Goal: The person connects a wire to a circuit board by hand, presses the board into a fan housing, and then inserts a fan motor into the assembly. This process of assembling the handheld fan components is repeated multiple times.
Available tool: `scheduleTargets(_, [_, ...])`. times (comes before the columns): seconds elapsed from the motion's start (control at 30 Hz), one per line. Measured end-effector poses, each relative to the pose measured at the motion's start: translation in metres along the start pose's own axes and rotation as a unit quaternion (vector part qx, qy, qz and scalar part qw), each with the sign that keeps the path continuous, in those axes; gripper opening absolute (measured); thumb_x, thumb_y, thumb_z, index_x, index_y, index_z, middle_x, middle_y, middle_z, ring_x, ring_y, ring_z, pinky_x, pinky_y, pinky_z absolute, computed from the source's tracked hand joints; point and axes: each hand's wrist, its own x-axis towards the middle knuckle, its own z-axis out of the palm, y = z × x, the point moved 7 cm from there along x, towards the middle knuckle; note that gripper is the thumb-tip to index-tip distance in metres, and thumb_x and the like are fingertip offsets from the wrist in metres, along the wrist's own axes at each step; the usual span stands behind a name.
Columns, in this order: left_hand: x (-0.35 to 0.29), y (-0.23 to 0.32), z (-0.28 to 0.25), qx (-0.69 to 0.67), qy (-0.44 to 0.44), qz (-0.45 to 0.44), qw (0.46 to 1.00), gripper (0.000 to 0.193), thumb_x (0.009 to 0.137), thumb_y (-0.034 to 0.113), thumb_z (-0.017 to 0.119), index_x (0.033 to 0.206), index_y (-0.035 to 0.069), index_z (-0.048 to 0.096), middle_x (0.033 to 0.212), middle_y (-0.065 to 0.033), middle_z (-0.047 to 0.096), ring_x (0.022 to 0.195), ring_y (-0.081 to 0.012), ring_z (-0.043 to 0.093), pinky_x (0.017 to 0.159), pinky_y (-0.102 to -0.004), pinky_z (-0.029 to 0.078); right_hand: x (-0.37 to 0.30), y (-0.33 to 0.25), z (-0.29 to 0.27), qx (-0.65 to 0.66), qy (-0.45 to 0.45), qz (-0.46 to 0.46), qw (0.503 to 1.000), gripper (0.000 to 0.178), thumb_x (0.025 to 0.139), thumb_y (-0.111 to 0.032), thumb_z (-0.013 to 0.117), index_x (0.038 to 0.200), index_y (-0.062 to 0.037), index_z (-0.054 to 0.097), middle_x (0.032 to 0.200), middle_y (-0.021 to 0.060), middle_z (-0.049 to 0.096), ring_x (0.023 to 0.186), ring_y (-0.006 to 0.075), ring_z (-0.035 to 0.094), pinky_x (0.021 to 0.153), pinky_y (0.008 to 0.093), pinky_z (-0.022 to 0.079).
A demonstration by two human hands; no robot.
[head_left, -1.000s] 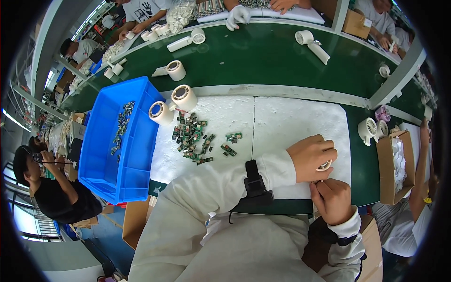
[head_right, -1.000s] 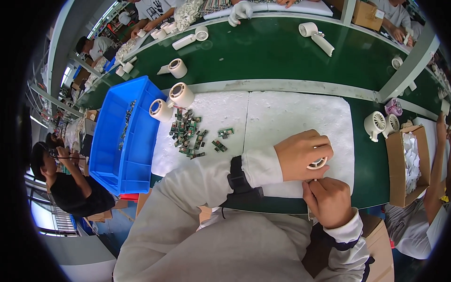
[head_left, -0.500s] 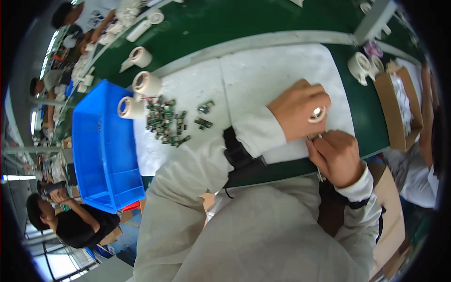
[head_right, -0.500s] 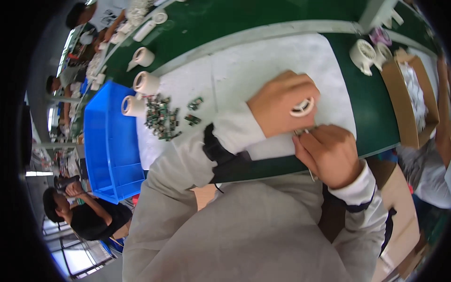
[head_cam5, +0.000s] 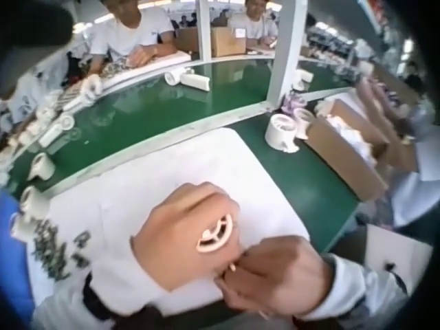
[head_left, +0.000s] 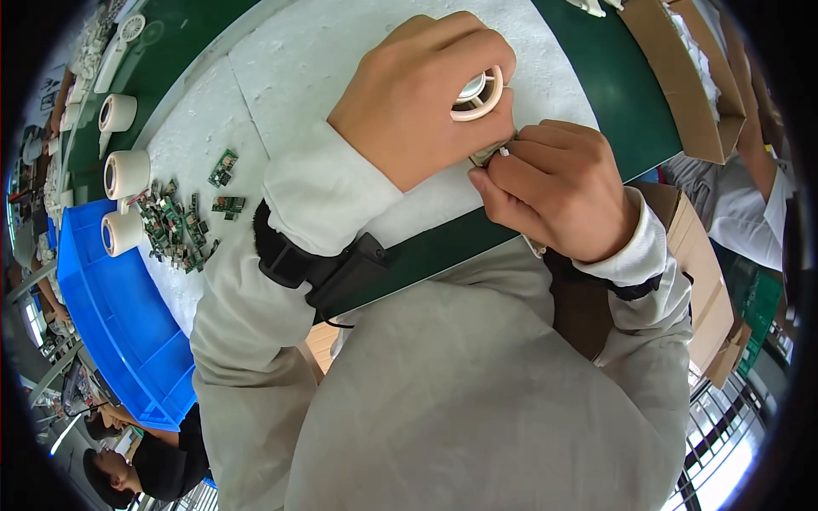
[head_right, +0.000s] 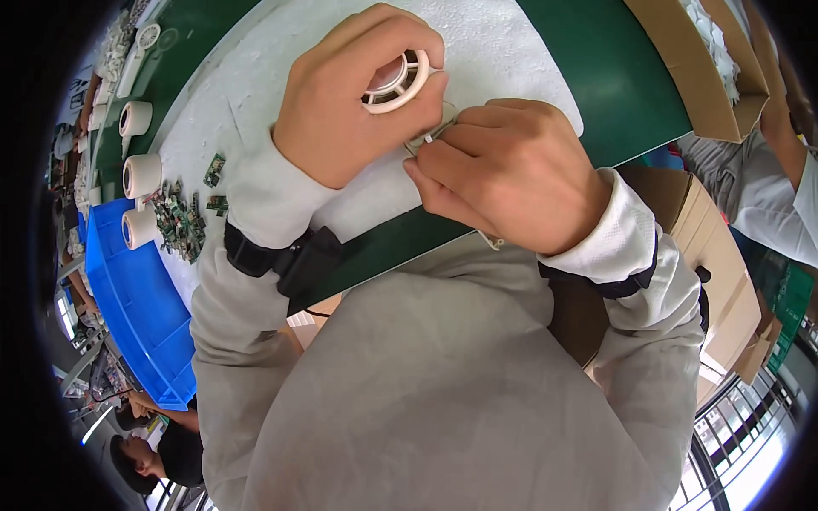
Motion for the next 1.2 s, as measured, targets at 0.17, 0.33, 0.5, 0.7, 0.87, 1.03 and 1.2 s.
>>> scheduleTargets(0.17, [0.014,-0.005,0.005,-0.047,-0.188,-0.32,0.927,0.021,0.074,0.005,0.075,0.088,0.008,0.061,0.087,-0.0093,0.06,0.082,-0.0337,0.061,0.072,-0.0389,0.052,-0.004,0.002,-0.001,0.0,-0.002,0.006,1.0,0.026,0.08,-0.005,0.077,0.069,-0.0047,0.054,0.061,0.0056,0.052,0.054,0.0247,0.05,0.049,0.0373,0.04])
scheduleTargets(0.33, [0.011,-0.008,0.012,-0.014,-0.266,-0.362,0.893,0.019,0.077,0.004,0.074,0.091,0.007,0.062,0.088,-0.0087,0.062,0.083,-0.0325,0.062,0.072,-0.0387,0.052,-0.001,0.001,-0.002,-0.002,-0.012,0.007,1.0,0.026,0.079,-0.004,0.077,0.069,-0.0044,0.054,0.061,0.0055,0.051,0.053,0.0243,0.049,0.049,0.0372,0.039])
scheduleTargets(0.5, [0.011,-0.007,0.002,-0.068,-0.182,-0.336,0.922,0.019,0.077,0.004,0.074,0.091,0.007,0.062,0.089,-0.0087,0.062,0.083,-0.0329,0.062,0.072,-0.0389,0.052,-0.001,0.003,-0.002,0.006,-0.015,0.007,1.0,0.026,0.08,-0.004,0.077,0.069,-0.0039,0.054,0.061,0.0055,0.051,0.053,0.0243,0.049,0.049,0.0374,0.039])
scheduleTargets(0.7, [0.009,-0.008,0.005,-0.057,-0.181,-0.319,0.929,0.018,0.078,0.005,0.074,0.092,0.008,0.062,0.09,-0.0089,0.063,0.084,-0.033,0.062,0.073,-0.0387,0.052,-0.002,0.002,0.0,-0.017,-0.012,0.02,1.0,0.025,0.081,-0.006,0.078,0.069,-0.0041,0.056,0.061,0.0052,0.052,0.053,0.0235,0.05,0.049,0.037,0.04])
scheduleTargets(0.87, [-0.002,-0.007,0.011,-0.062,-0.114,-0.282,0.95,0.016,0.078,0.006,0.074,0.088,0.008,0.062,0.085,-0.0048,0.061,0.079,-0.0278,0.06,0.068,-0.038,0.051,-0.003,-0.006,0.002,-0.074,-0.011,0.066,0.995,0.026,0.081,-0.01,0.079,0.068,-0.0056,0.057,0.061,0.0044,0.054,0.052,0.0221,0.05,0.048,0.0361,0.041])
scheduleTargets(1.03, [-0.004,-0.005,0.011,-0.076,-0.13,-0.303,0.941,0.018,0.081,0.005,0.075,0.094,0.009,0.063,0.09,-0.005,0.064,0.079,-0.0252,0.062,0.069,-0.0346,0.052,-0.003,-0.007,-0.009,-0.079,-0.024,0.095,0.992,0.029,0.08,-0.014,0.082,0.067,-0.0074,0.057,0.061,0.0031,0.054,0.052,0.0208,0.051,0.048,0.0345,0.041])
scheduleTargets(1.2, [-0.006,-0.007,0.009,-0.085,-0.132,-0.324,0.933,0.019,0.081,0.006,0.076,0.095,0.009,0.063,0.091,-0.0049,0.065,0.08,-0.0257,0.062,0.07,-0.0355,0.052,-0.001,-0.008,-0.015,-0.05,-0.039,0.108,0.992,0.03,0.078,-0.014,0.085,0.068,-0.008,0.057,0.061,0.0022,0.055,0.051,0.0188,0.054,0.048,0.0321,0.042])
